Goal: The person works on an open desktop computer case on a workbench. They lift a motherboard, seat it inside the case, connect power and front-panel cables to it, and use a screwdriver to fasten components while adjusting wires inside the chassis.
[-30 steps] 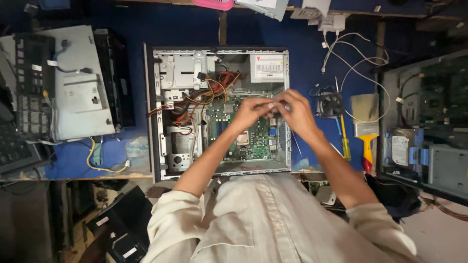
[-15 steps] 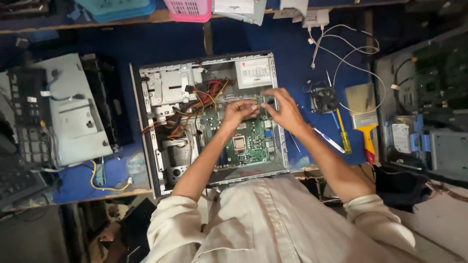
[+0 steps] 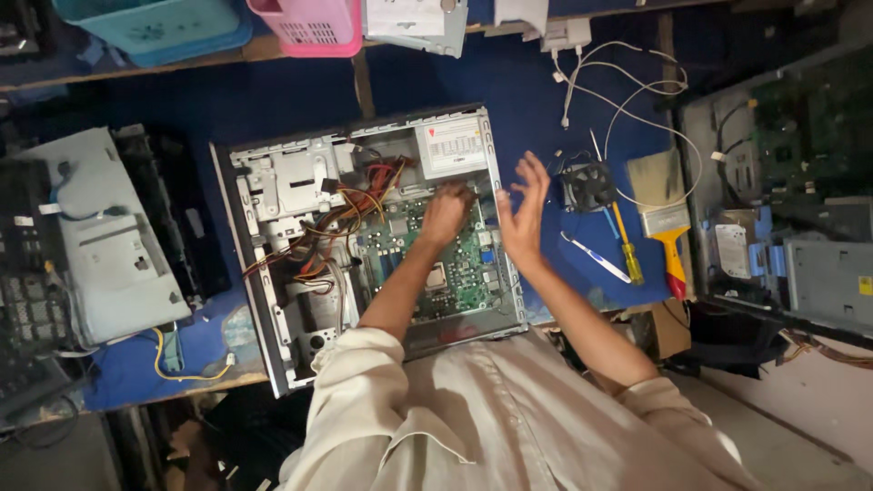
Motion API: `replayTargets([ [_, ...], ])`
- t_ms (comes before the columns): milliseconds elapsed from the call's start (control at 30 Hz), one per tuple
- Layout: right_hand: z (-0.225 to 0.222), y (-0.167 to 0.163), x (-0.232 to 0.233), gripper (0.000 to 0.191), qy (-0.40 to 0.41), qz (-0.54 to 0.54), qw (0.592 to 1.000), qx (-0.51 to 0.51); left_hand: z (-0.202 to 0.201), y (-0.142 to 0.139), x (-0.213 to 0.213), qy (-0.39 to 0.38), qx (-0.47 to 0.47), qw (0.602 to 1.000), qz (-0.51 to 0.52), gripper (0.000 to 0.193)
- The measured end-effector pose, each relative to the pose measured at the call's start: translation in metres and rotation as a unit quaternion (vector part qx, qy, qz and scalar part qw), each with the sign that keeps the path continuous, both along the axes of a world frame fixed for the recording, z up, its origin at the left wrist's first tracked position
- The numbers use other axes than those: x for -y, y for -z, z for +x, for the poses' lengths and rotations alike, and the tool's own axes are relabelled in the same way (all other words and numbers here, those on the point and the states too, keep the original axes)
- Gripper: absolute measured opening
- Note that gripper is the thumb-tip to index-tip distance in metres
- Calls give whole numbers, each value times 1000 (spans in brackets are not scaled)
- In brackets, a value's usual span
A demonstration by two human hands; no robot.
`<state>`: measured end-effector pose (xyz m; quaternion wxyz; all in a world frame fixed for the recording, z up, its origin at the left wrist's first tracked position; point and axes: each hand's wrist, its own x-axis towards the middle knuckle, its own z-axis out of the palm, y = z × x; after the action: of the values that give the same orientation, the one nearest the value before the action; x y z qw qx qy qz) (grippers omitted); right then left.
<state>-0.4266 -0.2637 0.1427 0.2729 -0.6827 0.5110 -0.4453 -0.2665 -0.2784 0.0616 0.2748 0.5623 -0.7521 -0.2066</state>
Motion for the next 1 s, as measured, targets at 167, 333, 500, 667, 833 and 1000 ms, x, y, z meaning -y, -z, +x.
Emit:
replayTargets([
  [167, 4, -4, 3, 59, -18, 3, 1000, 1, 2, 4, 1, 30, 10, 999, 1, 23],
  [333, 3, -1, 5, 58, -2, 28, 999, 22, 1, 5, -2, 26, 44, 999, -7, 18],
  [500, 2, -2, 4, 62, -4, 33, 999, 24, -6, 5, 0, 28, 103, 994, -39, 16],
  [667, 3, -5, 5, 63, -12, 36, 999, 24, -11, 4, 8, 61, 190, 979, -32, 16],
  [833, 2, -4, 6, 64, -16, 43, 999, 23, -16, -1, 12, 50, 206, 977, -18, 17],
  [1000, 1, 0, 5, 62, -22, 45, 998, 22, -17, -5, 11, 25, 179, 984, -12, 16],
])
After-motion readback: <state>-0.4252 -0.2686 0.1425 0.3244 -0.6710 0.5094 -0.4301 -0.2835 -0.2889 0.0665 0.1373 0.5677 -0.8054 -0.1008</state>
